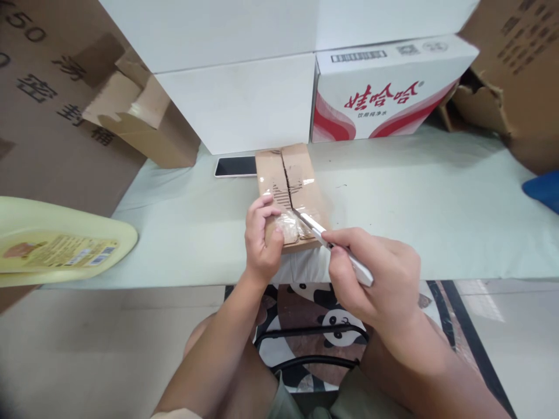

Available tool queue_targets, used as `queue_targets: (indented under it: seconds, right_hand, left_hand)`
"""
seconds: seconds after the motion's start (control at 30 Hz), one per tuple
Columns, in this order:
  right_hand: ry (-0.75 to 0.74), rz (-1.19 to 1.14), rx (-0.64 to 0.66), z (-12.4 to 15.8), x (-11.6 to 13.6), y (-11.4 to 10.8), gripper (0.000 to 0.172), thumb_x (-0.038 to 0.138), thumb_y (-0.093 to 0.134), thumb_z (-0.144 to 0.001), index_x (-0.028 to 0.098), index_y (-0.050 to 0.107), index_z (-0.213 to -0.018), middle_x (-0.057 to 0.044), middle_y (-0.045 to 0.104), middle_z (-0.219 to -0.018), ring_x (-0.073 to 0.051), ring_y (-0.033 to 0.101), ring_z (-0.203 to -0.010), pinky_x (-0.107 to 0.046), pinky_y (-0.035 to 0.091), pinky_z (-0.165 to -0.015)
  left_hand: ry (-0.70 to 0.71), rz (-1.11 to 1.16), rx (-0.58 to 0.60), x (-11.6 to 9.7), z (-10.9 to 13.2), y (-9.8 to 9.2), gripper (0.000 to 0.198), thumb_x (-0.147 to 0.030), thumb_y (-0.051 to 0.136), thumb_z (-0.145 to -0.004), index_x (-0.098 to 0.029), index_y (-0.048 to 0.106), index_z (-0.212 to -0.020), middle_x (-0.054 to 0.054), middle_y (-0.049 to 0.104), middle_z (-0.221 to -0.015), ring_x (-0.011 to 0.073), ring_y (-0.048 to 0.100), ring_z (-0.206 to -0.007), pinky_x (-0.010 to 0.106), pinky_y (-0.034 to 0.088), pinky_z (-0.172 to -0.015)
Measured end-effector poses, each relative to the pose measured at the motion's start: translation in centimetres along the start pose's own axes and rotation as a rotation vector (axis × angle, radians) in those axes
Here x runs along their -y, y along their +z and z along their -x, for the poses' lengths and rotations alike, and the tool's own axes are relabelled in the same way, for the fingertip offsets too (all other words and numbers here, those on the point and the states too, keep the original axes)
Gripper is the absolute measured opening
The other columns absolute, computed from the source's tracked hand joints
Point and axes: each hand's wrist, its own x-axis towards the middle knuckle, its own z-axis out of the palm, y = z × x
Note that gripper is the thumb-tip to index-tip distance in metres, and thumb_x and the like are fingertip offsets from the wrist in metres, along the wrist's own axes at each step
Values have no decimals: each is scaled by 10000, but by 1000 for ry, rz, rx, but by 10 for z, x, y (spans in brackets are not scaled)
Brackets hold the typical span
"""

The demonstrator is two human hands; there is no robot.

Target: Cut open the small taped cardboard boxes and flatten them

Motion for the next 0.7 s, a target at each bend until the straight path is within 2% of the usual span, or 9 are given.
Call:
queue_targets:
  seconds: [0.13,0.37,0.57,0.7]
  right_hand:
    - [-17,-1,83,-3,5,-4,168,154,507,-891,216,658,-854,69,529,-457,-82,434,-342,-231,362,-404]
    - [38,-16,120,-1,14,-11,181,138,489,-890,205,643,-823,55,556,-466,-78,478,-354,-216,352,-394]
    - [-22,-2,81,-6,14,-11,185,138,485,-873,183,639,-780,62,515,-444,-53,396,-316,-204,304,-362]
    - [31,-55,124,-1,20,-18,187,138,487,-885,211,631,-792,46,569,-498,-80,459,-363,-223,376,-401]
  left_hand:
    - [8,-38,-18,-2,0,1,190,-272,491,-898,-207,570,-1057,130,602,-1260,275,544,-1285,487,436,-1113]
    - [5,-78,-29,-4,-2,1,196,-228,489,-869,-197,588,-1036,127,631,-1231,259,567,-1273,458,433,-1112]
    - [7,-76,-10,-6,-2,1,201,-240,477,-863,-203,578,-1032,120,650,-1217,264,569,-1286,463,433,-1111]
    - [-24,-114,1,-5,-3,0,203,-244,473,-853,-200,578,-1021,131,644,-1242,267,572,-1290,464,440,-1106]
